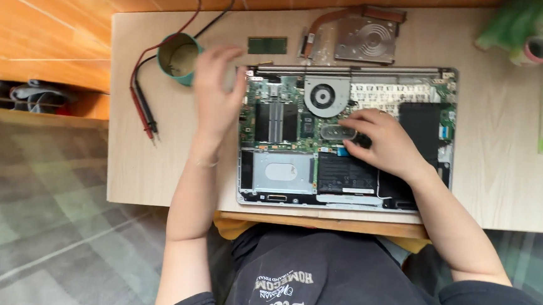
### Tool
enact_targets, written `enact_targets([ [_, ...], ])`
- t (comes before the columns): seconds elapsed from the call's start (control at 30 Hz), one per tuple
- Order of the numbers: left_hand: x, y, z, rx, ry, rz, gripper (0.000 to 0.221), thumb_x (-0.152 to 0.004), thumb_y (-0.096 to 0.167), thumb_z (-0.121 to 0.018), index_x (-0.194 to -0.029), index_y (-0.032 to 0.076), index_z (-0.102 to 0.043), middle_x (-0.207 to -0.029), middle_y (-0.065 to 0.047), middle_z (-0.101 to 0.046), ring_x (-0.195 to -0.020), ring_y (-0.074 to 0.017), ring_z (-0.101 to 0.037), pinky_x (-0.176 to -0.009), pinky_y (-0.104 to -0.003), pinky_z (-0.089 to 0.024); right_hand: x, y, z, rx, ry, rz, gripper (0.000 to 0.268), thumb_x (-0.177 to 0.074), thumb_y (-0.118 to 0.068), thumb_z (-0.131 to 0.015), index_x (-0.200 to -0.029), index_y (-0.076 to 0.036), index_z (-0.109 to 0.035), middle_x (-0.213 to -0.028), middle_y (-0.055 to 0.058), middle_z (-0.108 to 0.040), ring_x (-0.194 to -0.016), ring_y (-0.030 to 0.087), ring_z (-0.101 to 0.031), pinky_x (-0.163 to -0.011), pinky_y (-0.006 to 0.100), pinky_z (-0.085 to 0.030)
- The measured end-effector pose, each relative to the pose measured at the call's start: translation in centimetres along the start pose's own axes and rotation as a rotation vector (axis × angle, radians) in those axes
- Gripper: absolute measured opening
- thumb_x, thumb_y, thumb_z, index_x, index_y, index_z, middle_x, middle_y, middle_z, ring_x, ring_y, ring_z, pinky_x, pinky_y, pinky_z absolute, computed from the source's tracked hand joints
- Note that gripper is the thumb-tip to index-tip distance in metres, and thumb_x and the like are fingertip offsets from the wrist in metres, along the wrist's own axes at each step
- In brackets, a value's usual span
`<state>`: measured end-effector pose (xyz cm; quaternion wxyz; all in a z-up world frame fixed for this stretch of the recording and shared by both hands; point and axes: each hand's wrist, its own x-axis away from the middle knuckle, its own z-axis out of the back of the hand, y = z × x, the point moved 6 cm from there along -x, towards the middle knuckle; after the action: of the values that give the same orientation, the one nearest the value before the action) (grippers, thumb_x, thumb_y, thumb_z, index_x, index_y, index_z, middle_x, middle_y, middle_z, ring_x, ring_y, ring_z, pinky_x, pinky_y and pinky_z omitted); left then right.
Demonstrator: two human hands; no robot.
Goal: Replacing or repairing internal components of a laptop on a repair bench.
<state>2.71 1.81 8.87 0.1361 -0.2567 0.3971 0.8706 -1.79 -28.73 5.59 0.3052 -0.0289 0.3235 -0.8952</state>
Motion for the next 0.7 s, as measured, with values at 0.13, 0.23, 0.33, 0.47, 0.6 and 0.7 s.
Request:
enact_targets([
  [0.13, 1.3, 2.0, 7.6, -0.016, 0.067, 0.163, 0.017, -0.099, 0.009, -0.071, -0.114, 0.003, -0.070, -0.113, -0.013, -0.070, -0.108, -0.0283, -0.068, -0.098, -0.040, -0.054, 0.5, -0.2, -0.4, 0.003, -0.001, 0.031, 0.039, -0.082, -0.017, -0.078, -0.119, -0.007, -0.073, -0.114, 0.012, -0.069, -0.105, 0.031, -0.066, -0.091, 0.041, -0.054],
  [0.23, 4.5, 0.7, 8.5, -0.076, -0.026, 0.365, 0.016, -0.098, 0.013, -0.071, -0.110, 0.003, -0.070, -0.099, -0.012, -0.071, -0.091, -0.0242, -0.073, -0.086, -0.037, -0.058, 0.3, 0.0, -0.2, -0.008, 0.004, 0.005, 0.040, -0.083, -0.018, -0.078, -0.121, -0.007, -0.072, -0.116, 0.012, -0.069, -0.107, 0.031, -0.065, -0.092, 0.040, -0.054],
  [0.33, 8.5, -1.0, 7.4, -0.246, -0.145, 0.461, 0.018, -0.094, 0.015, -0.074, -0.106, 0.003, -0.071, -0.096, -0.013, -0.071, -0.086, -0.0270, -0.070, -0.080, -0.040, -0.056, 0.6, 0.3, -0.5, -0.005, -0.005, -0.002, 0.042, -0.083, -0.019, -0.079, -0.123, -0.007, -0.071, -0.116, 0.012, -0.069, -0.108, 0.031, -0.065, -0.093, 0.040, -0.054],
  [0.47, 11.3, -1.3, 5.9, -0.435, -0.166, 0.436, 0.023, -0.088, 0.019, -0.078, -0.106, 0.006, -0.073, -0.101, -0.011, -0.068, -0.094, -0.0307, -0.065, -0.080, -0.044, -0.054, 0.7, 0.8, -0.7, 0.010, 0.003, -0.019, 0.044, -0.082, -0.021, -0.080, -0.123, -0.007, -0.071, -0.117, 0.012, -0.069, -0.110, 0.031, -0.064, -0.095, 0.040, -0.053],
  [0.6, 11.6, -0.8, 4.8, -0.535, -0.161, 0.478, 0.028, -0.086, 0.026, -0.080, -0.107, 0.008, -0.074, -0.102, -0.010, -0.061, -0.097, -0.0308, -0.061, -0.076, -0.044, -0.053, 0.8, 1.0, -0.9, -0.012, 0.007, -0.046, 0.048, -0.082, -0.023, -0.082, -0.125, -0.007, -0.071, -0.117, 0.011, -0.069, -0.111, 0.030, -0.064, -0.096, 0.041, -0.053],
  [0.7, 11.7, -1.3, 4.2, -0.560, -0.165, 0.478, 0.025, -0.087, 0.026, -0.080, -0.103, 0.008, -0.073, -0.103, -0.009, -0.060, -0.098, -0.0303, -0.061, -0.074, -0.044, -0.052, 0.9, 1.2, -1.0, -0.024, 0.018, -0.084, 0.047, -0.081, -0.024, -0.083, -0.124, -0.008, -0.072, -0.114, 0.010, -0.069, -0.109, 0.028, -0.064, -0.095, 0.040, -0.053],
])
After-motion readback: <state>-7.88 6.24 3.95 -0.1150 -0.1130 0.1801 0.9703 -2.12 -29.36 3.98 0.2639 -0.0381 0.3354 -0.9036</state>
